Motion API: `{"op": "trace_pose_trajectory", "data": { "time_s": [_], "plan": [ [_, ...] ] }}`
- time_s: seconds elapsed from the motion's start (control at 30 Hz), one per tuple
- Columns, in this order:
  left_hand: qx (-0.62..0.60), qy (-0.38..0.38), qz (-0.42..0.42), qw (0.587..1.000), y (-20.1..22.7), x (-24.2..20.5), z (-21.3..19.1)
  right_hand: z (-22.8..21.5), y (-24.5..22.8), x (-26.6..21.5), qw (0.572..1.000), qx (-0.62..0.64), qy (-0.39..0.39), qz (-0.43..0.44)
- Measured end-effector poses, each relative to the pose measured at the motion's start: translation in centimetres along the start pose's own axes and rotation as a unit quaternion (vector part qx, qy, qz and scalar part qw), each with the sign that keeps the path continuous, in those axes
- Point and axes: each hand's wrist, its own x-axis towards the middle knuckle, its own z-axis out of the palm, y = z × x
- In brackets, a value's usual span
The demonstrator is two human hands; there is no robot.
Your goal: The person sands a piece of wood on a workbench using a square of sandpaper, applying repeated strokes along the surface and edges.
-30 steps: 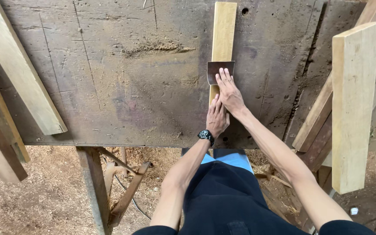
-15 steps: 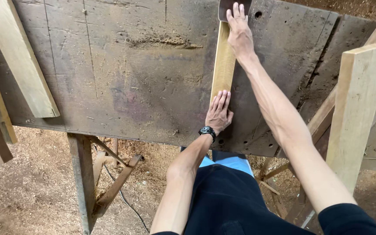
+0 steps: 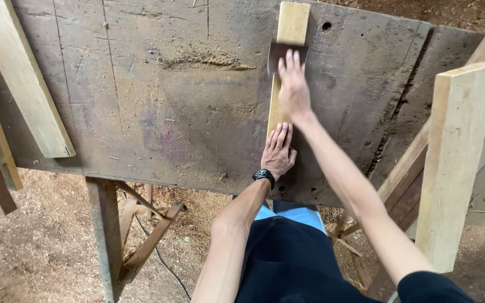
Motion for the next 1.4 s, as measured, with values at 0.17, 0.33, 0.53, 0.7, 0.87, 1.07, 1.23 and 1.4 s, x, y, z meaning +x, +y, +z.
{"op": "trace_pose_trajectory", "data": {
  "time_s": [0.17, 0.33, 0.53, 0.7, 0.87, 1.07, 1.23, 1.4],
  "plan": [
    [0.003, 0.009, -0.007, 1.0, 0.5, 0.6, -1.2, 0.9, 3.6, 9.8, 0.999, 0.019, 0.018, 0.019],
    [0.01, 0.004, -0.004, 1.0, 0.2, 0.5, -0.3, -0.1, -0.3, 0.6, 0.999, 0.024, 0.022, 0.006],
    [-0.016, 0.009, -0.006, 1.0, -0.2, 0.2, 0.2, -0.9, -1.7, -3.5, 1.0, 0.025, 0.003, 0.004],
    [0.02, 0.02, -0.006, 1.0, 0.4, 0.5, -0.5, 2.6, 3.4, 7.7, 0.998, 0.004, 0.066, 0.0],
    [0.024, 0.02, -0.004, 1.0, 0.5, 0.6, -0.7, 2.1, 3.2, 8.6, 0.996, 0.066, 0.058, 0.007],
    [-0.001, 0.015, -0.009, 1.0, 0.0, 0.3, 0.0, -0.2, -1.2, -3.6, 0.998, 0.038, 0.017, -0.054],
    [0.007, 0.016, -0.017, 1.0, 0.4, 0.3, -0.6, 0.5, 0.5, 1.3, 0.998, 0.027, 0.03, -0.052],
    [0.006, 0.037, -0.008, 0.999, 0.9, 0.8, -1.9, 1.3, 4.3, 12.3, 0.998, 0.027, 0.05, -0.01]
  ]
}}
